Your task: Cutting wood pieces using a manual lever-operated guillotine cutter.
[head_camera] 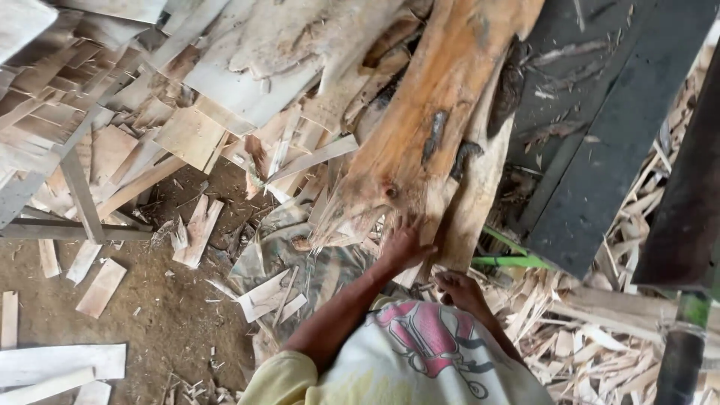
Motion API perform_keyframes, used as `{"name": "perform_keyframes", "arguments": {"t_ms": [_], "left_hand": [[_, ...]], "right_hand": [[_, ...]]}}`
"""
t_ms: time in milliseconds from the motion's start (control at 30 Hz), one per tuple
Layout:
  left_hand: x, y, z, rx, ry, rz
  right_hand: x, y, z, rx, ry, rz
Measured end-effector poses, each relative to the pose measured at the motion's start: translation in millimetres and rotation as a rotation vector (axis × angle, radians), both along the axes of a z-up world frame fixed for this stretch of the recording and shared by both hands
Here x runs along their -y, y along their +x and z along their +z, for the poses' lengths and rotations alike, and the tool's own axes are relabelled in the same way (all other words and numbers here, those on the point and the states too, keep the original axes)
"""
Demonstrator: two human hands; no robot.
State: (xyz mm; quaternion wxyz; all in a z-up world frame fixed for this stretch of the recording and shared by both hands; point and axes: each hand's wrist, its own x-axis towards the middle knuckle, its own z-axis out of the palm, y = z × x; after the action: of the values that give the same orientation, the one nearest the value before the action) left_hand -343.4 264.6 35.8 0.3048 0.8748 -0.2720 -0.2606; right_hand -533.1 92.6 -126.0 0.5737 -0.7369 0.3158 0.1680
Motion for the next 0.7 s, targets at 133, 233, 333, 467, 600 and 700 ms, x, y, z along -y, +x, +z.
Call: {"name": "perform_keyframes", "arguments": {"t_ms": [133, 233, 333, 467, 600, 700], "left_hand": [[-0.3, 33.7, -57.2, 0.159, 0.011, 0.005], [-21.5, 79.2, -46.9, 0.264, 0.247, 0.219], [-51.2, 114.7, -61.4, 0.223, 0.360, 0.424], [-78.9, 127.9, -56.6, 0.147, 0.166, 0.505], [-85.9, 137.9, -32.3, 0.170, 0.171, 0.512], [-93.1, 158.2, -35.3, 0.187, 0.212, 0.466]], "right_hand": [[-14.0, 4.0, -13.9, 0.010, 0.139, 0.069], [-28.0, 17.7, -3.9, -0.037, 0.286, 0.031], [-40.3, 31.8, 17.3, -0.059, 0.270, 0.045], [-47.2, 35.7, 22.0, -0.027, 0.307, -0.008], [-49.7, 42.8, 32.3, 0.010, 0.253, -0.104], [-46.2, 39.1, 36.0, 0.083, 0.265, -0.173]]}}
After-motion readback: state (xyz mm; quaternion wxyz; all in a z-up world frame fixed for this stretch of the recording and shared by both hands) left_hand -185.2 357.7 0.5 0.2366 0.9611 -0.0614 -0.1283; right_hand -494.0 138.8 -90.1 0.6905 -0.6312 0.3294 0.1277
